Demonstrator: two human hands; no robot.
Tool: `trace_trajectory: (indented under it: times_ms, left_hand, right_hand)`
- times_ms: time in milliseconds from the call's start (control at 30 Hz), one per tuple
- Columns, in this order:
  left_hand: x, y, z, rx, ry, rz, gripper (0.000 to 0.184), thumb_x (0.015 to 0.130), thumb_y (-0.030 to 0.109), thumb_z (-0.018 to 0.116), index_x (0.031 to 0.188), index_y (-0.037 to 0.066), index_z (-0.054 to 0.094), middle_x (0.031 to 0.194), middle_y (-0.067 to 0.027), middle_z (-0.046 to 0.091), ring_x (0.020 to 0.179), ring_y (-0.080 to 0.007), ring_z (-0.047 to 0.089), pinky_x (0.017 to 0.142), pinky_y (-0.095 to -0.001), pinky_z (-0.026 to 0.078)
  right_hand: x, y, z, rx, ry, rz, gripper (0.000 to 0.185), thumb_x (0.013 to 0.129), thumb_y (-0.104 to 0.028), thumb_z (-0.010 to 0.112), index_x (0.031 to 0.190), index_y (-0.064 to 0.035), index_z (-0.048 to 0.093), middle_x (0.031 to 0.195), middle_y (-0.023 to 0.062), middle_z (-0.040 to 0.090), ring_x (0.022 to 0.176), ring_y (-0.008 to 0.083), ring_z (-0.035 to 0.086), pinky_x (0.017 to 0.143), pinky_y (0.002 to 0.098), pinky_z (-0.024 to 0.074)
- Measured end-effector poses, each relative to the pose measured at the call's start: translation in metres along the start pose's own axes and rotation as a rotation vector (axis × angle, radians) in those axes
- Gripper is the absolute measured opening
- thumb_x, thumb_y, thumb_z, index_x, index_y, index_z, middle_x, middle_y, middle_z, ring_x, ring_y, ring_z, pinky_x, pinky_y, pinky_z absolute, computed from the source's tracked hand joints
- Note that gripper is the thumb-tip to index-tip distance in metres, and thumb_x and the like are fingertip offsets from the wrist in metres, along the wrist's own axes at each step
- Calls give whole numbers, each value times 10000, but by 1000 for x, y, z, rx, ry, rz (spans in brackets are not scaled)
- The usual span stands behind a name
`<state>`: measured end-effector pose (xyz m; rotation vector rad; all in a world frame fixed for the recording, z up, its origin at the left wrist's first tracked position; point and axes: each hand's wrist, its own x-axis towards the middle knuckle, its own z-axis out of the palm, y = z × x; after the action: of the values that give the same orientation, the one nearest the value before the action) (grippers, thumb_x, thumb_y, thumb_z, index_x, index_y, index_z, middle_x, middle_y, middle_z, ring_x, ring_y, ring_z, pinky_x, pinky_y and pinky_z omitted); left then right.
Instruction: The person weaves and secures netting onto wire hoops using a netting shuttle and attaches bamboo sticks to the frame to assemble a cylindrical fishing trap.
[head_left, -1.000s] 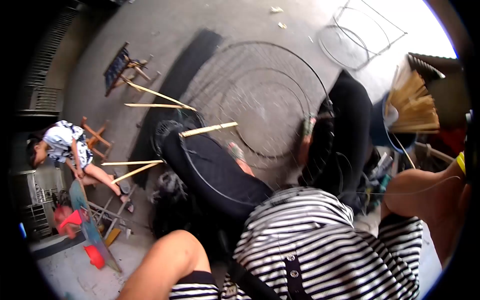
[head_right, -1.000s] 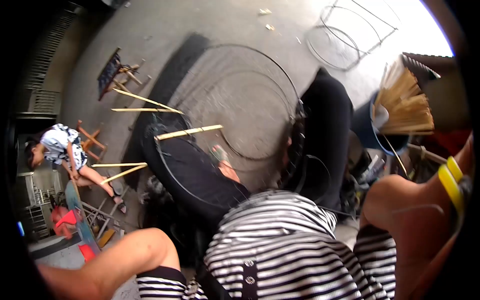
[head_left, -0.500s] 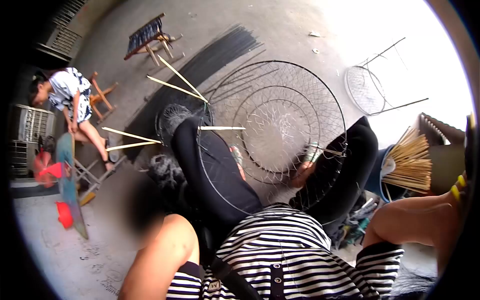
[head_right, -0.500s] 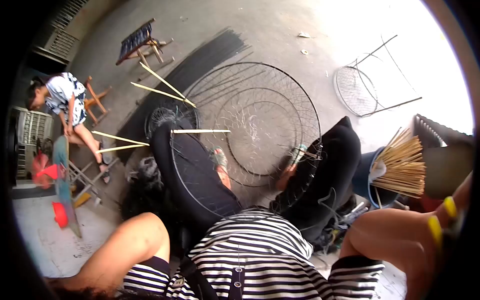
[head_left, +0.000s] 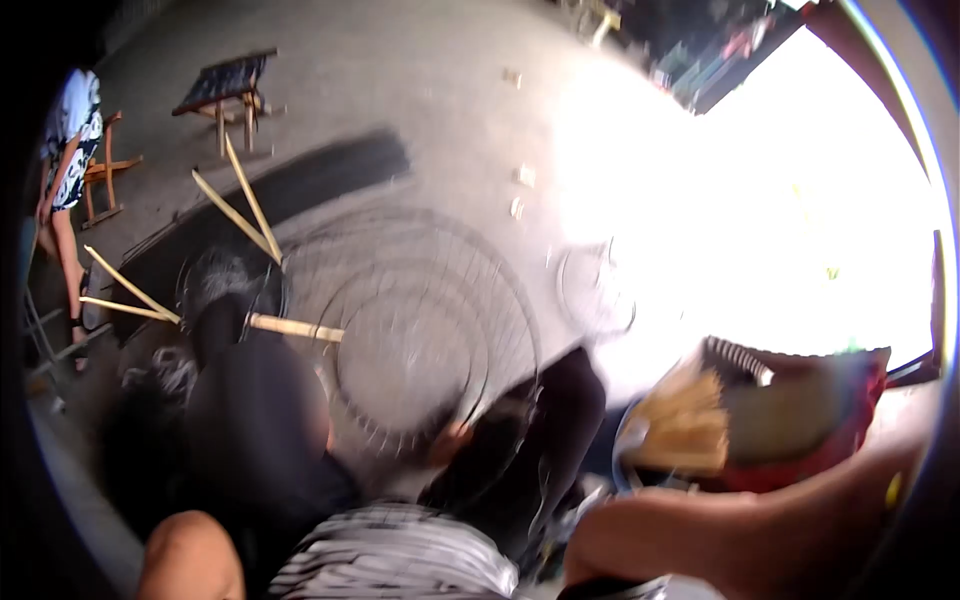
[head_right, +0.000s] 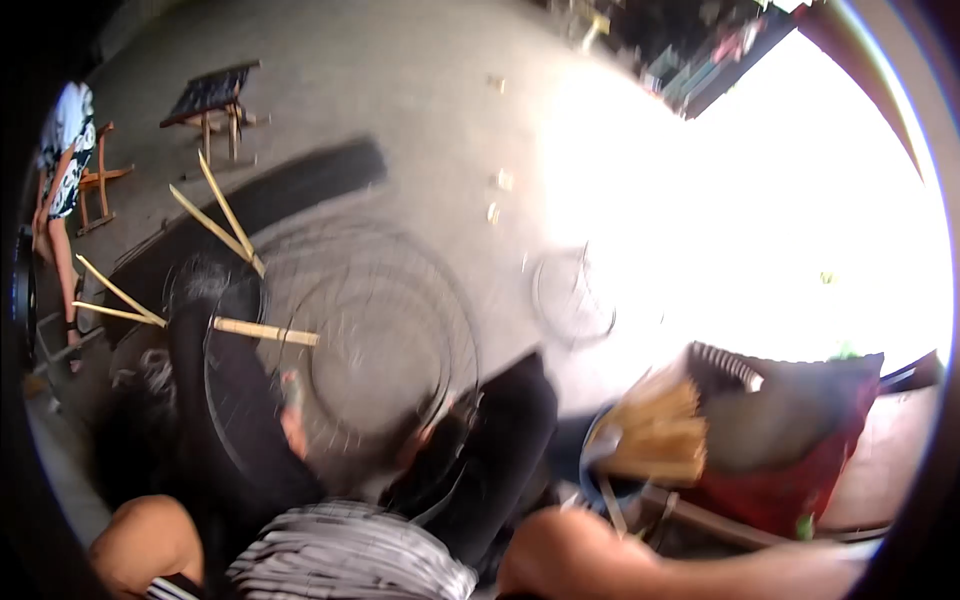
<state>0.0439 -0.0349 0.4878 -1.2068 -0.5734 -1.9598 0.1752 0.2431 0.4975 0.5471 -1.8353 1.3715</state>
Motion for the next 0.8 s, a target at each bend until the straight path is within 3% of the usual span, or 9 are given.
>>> trace_trajectory:
  times_ms: [467,567,600,667,733,767,800]
  left_hand:
    - [16,1,-24,41,-40,-177,450,932,276,465,1195,-89,467,1182,-180,524,1072,-258,513,954,-363,398]
    - [21,12,-46,61,2,-251,476,928,290,471,1200,-101,456,1183,-188,517,1069,-262,513,952,-364,401]
    - [17,12,-60,79,38,-320,485,927,294,473,1202,-105,452,1184,-190,515,1068,-264,513,951,-364,402]
    - [-11,-8,-72,196,-25,-724,503,925,303,477,1205,-114,445,1185,-195,511,1066,-266,512,949,-364,403]
    - [-51,-67,-38,478,-473,-1132,376,908,200,536,1196,-37,494,1094,-122,557,943,-162,560,828,-272,439]
    - [-83,-77,-45,644,-610,-1167,382,830,114,646,1170,-10,524,1037,-100,585,892,-144,567,728,-277,460]
    - [-109,-86,-47,724,-672,-1215,443,830,198,670,1182,-19,511,1035,-111,577,886,-166,566,714,-293,469]
  right_hand:
    - [-3,27,40,48,52,196,250,888,-175,561,1077,-15,595,843,101,648,579,177,579,590,327,483]
    - [3,30,35,11,190,375,241,885,-163,564,1075,-18,599,840,101,655,573,178,584,591,329,487]
    - [4,31,32,-37,248,498,238,885,-159,565,1074,-19,600,839,101,657,571,179,585,591,330,489]
    - [-9,38,26,-341,164,747,233,883,-151,568,1073,-21,603,837,101,662,567,179,589,592,332,492]
    - [-31,49,19,-791,-106,768,260,845,-90,613,1101,-46,615,887,125,667,680,197,650,668,322,508]
    - [-40,57,23,-825,-90,793,284,825,-75,631,1106,-42,611,871,130,665,723,199,659,688,315,507]
    - [-48,66,30,-861,-71,823,310,806,-61,649,1112,-37,606,854,136,664,767,200,669,709,308,505]
